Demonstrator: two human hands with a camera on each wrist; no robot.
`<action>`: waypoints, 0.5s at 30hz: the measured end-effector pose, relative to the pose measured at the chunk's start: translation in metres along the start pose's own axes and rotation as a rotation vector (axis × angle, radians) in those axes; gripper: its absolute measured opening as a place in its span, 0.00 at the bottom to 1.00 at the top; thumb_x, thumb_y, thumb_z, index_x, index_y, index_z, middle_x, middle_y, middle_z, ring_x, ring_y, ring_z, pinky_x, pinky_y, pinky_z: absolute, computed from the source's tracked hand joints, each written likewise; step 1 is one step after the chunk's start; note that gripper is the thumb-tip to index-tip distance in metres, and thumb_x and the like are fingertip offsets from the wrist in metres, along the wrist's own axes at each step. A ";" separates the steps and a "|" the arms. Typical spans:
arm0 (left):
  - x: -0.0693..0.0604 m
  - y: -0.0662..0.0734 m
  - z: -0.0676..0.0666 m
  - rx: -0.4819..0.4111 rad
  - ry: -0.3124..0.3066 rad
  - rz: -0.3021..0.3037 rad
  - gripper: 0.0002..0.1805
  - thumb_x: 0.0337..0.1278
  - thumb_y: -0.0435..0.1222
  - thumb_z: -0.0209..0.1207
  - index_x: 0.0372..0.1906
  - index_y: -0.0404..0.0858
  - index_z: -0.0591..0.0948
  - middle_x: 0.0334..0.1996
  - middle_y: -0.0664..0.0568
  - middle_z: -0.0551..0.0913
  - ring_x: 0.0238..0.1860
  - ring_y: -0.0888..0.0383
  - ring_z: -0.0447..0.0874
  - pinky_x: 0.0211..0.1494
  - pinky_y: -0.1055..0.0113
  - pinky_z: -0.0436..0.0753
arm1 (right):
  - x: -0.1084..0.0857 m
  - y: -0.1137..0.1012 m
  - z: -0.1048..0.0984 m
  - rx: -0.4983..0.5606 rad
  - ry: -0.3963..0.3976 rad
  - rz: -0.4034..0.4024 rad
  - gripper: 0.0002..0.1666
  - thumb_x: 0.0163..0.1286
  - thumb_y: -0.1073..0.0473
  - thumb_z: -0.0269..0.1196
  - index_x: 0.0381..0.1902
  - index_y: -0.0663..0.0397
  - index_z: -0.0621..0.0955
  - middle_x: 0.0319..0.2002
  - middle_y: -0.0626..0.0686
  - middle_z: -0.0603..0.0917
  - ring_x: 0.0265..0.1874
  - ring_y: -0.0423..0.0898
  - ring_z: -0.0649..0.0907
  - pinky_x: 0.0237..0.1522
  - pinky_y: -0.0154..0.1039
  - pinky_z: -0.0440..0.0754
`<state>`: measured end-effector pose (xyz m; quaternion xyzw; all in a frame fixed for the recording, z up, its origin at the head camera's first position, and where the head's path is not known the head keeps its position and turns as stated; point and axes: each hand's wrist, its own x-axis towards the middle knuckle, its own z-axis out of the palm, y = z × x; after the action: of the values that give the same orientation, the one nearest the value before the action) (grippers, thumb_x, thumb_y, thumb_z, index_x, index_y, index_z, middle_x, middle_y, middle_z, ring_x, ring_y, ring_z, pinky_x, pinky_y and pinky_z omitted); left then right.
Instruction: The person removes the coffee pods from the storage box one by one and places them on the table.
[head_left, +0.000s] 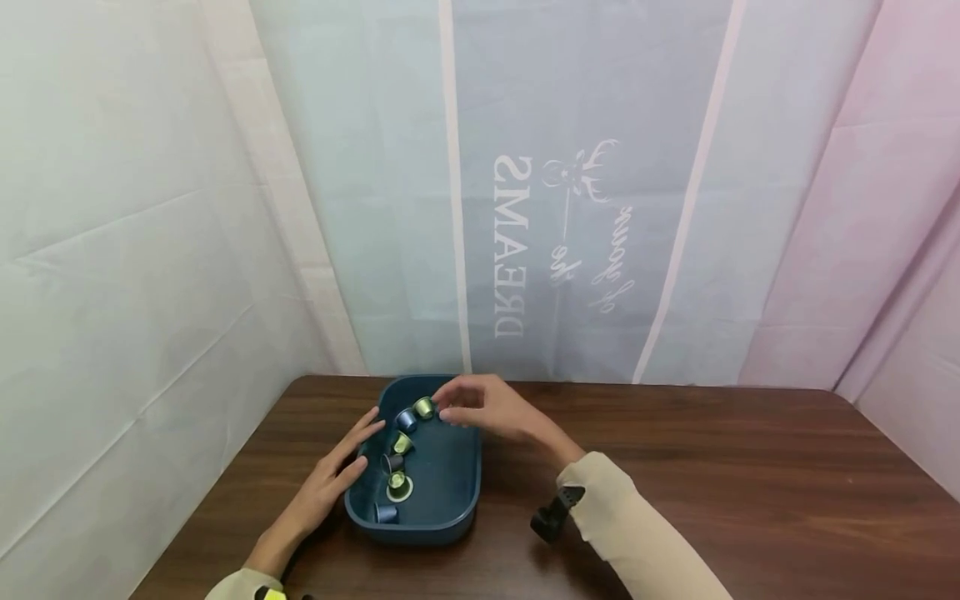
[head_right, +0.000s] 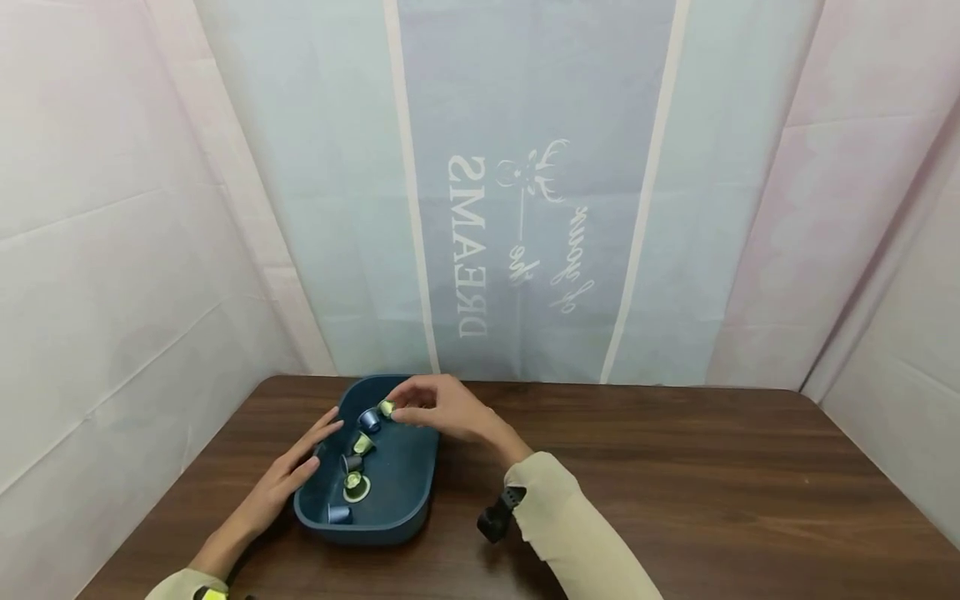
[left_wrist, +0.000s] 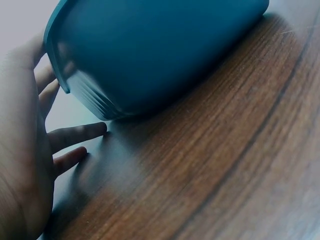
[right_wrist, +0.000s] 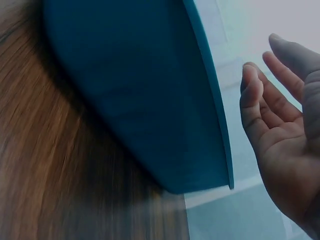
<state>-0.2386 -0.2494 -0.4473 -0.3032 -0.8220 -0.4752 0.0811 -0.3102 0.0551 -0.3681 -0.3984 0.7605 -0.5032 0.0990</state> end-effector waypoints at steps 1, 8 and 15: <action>0.000 0.000 0.000 -0.001 -0.002 -0.003 0.28 0.70 0.27 0.43 0.72 0.40 0.61 0.75 0.51 0.49 0.74 0.51 0.45 0.60 0.28 0.50 | 0.003 -0.001 0.002 -0.018 -0.024 -0.014 0.17 0.67 0.50 0.64 0.53 0.44 0.81 0.45 0.47 0.84 0.42 0.44 0.83 0.45 0.40 0.80; -0.001 -0.003 0.003 -0.001 -0.008 0.008 0.27 0.69 0.27 0.42 0.72 0.39 0.61 0.75 0.49 0.49 0.73 0.42 0.45 0.59 0.27 0.50 | 0.020 -0.001 0.024 -0.107 -0.177 -0.087 0.18 0.67 0.52 0.64 0.53 0.51 0.81 0.40 0.42 0.83 0.39 0.38 0.82 0.45 0.34 0.79; -0.001 0.000 0.000 -0.017 -0.012 0.010 0.28 0.70 0.27 0.42 0.73 0.40 0.61 0.75 0.49 0.49 0.74 0.50 0.46 0.60 0.28 0.50 | 0.036 0.000 0.039 -0.198 -0.235 -0.064 0.18 0.67 0.56 0.64 0.53 0.53 0.81 0.39 0.40 0.82 0.37 0.33 0.81 0.41 0.30 0.78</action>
<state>-0.2383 -0.2494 -0.4482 -0.3109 -0.8168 -0.4800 0.0759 -0.3122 0.0026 -0.3774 -0.4863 0.7764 -0.3787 0.1315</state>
